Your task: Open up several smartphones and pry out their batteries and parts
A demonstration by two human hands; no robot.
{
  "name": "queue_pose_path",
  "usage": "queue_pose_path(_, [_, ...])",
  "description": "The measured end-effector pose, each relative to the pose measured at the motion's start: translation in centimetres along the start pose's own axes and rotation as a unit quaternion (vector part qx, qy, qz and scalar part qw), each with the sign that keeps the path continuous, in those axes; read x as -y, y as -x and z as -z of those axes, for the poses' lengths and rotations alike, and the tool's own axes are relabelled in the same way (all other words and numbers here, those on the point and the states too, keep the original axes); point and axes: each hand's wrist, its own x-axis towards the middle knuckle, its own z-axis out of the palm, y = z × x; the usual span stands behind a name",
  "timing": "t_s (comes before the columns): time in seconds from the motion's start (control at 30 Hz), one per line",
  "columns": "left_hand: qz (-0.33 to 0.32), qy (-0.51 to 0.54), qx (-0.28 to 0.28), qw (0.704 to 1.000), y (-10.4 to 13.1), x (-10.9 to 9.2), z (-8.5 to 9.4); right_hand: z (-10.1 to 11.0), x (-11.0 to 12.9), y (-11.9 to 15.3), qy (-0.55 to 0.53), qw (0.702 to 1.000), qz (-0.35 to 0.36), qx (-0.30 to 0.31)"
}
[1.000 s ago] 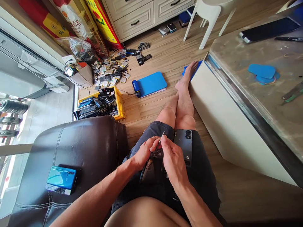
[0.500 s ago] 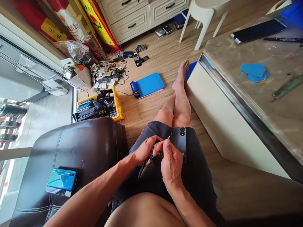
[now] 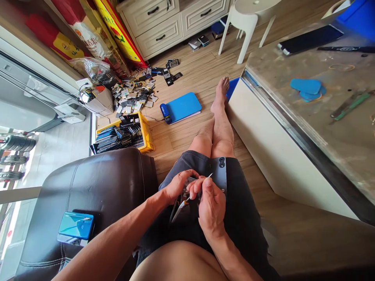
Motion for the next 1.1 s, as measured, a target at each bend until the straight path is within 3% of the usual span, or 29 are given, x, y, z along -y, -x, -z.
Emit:
queue_pose_path(0.2, [0.018,0.028,-0.009,0.999,-0.4,0.2,0.4,0.0,1.1,0.9,0.034,0.998,0.045,0.007])
queue_pose_path(0.33, [0.022,0.076,-0.023,0.997,-0.8,0.3,0.9,0.2,2.7,1.8,0.025,0.991,0.096,0.088])
queue_pose_path(0.5, [0.016,0.125,-0.016,0.992,-0.5,-0.2,1.4,0.7,3.9,0.4,0.024,0.991,0.034,0.124])
queue_pose_path(0.73, [0.007,0.226,0.107,0.968,2.4,-0.1,1.3,2.7,5.4,-1.3,0.09,0.978,0.009,0.186])
queue_pose_path(0.87, [-0.012,0.163,0.115,0.98,3.4,0.3,0.7,4.4,6.6,-1.9,0.142,0.966,-0.023,0.213])
queue_pose_path(1.0, [-0.024,0.093,0.074,0.993,3.1,0.4,0.2,5.4,7.6,-1.9,0.208,0.948,0.011,0.239])
queue_pose_path(1.1, [-0.077,0.029,0.053,0.995,3.2,0.4,-0.2,5.7,7.9,-1.3,0.214,0.949,0.051,0.224])
